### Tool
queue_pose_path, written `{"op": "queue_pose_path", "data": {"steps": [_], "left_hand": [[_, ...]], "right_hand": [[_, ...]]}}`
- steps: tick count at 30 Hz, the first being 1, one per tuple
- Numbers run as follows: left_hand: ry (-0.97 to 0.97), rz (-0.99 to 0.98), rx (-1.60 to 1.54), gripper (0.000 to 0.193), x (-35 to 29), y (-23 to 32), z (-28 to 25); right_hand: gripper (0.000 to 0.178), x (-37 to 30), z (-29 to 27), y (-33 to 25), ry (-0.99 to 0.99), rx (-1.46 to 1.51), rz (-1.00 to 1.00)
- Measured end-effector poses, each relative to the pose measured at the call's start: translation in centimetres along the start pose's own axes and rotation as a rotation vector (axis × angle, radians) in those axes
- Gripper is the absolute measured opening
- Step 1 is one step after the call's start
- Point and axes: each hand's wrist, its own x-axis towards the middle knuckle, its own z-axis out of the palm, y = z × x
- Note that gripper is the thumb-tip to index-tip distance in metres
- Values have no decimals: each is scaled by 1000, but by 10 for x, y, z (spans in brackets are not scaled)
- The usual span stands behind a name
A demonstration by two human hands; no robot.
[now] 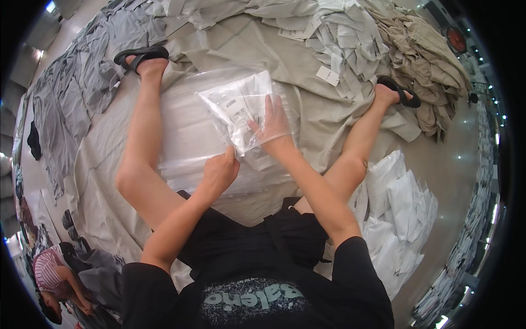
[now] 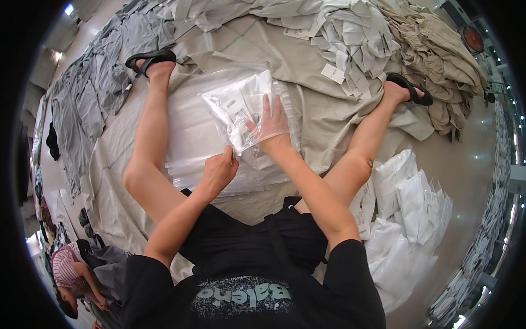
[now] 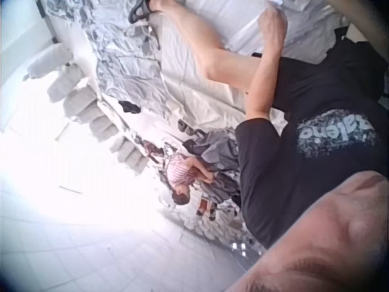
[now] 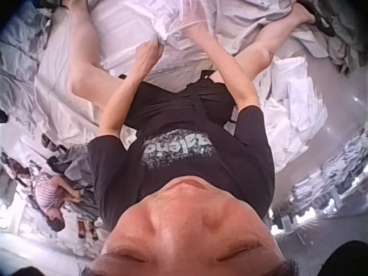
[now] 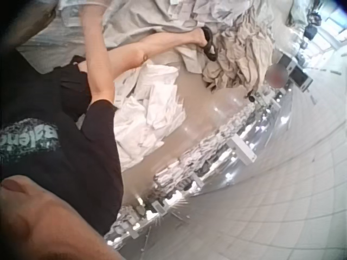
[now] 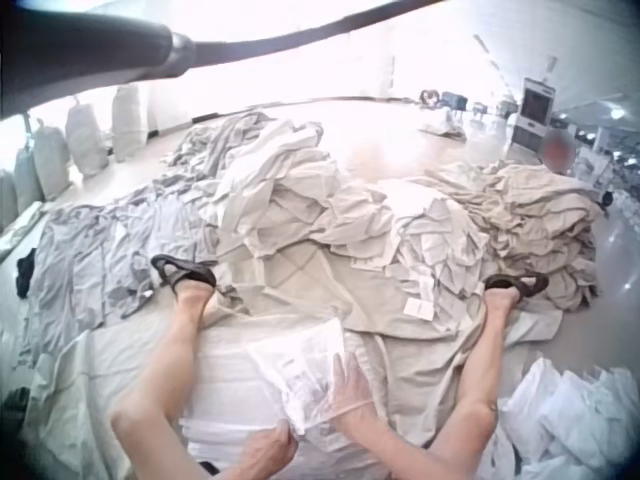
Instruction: The person sits on the floor and repeatedly folds white shirts, smoothing them out before placing them into clear plastic bags. The person handles the shirts one at a time, folding them neatly and stacking the packaged items to the side.
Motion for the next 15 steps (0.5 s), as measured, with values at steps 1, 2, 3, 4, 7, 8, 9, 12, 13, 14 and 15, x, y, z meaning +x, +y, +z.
{"op": "queue_pose_path", "data": {"steps": [1, 2, 3, 4, 7, 8, 9, 12, 13, 14, 15], "left_hand": [[17, -14, -16, 16, -4, -2, 0], [38, -24, -32, 16, -4, -4, -1], [56, -27, -53, 15, -5, -3, -2], [48, -14, -62, 14, -7, -3, -3], [-3, 21, -67, 14, -12, 0, -7], [-40, 24, -54, 14, -12, 0, -7], [-85, 27, -34, 15, -14, -1, -8], [-127, 51, 10, 17, -25, -6, 5], [-132, -5, 28, 18, -25, -3, 2], [-144, -11, 40, 17, -27, -5, 4], [-152, -24, 54, 17, -30, -11, 5]], "right_hand": [[83, -4, -11, -14, -25, -129, -69], [77, -7, -17, -23, -44, -259, -141], [74, -13, -19, -27, -83, -292, -218], [71, -19, -20, -30, -122, -323, -294], [63, -41, -6, -42, -244, -195, -403], [61, -50, 8, -42, -283, -116, -416], [59, -67, 34, -33, -335, -210, -401], [59, -80, 55, -34, -303, -156, -417], [62, -79, 55, -33, -257, -182, -444], [64, -81, 51, -31, -257, -179, -398], [67, -79, 38, -32, -259, -173, -361]]}}
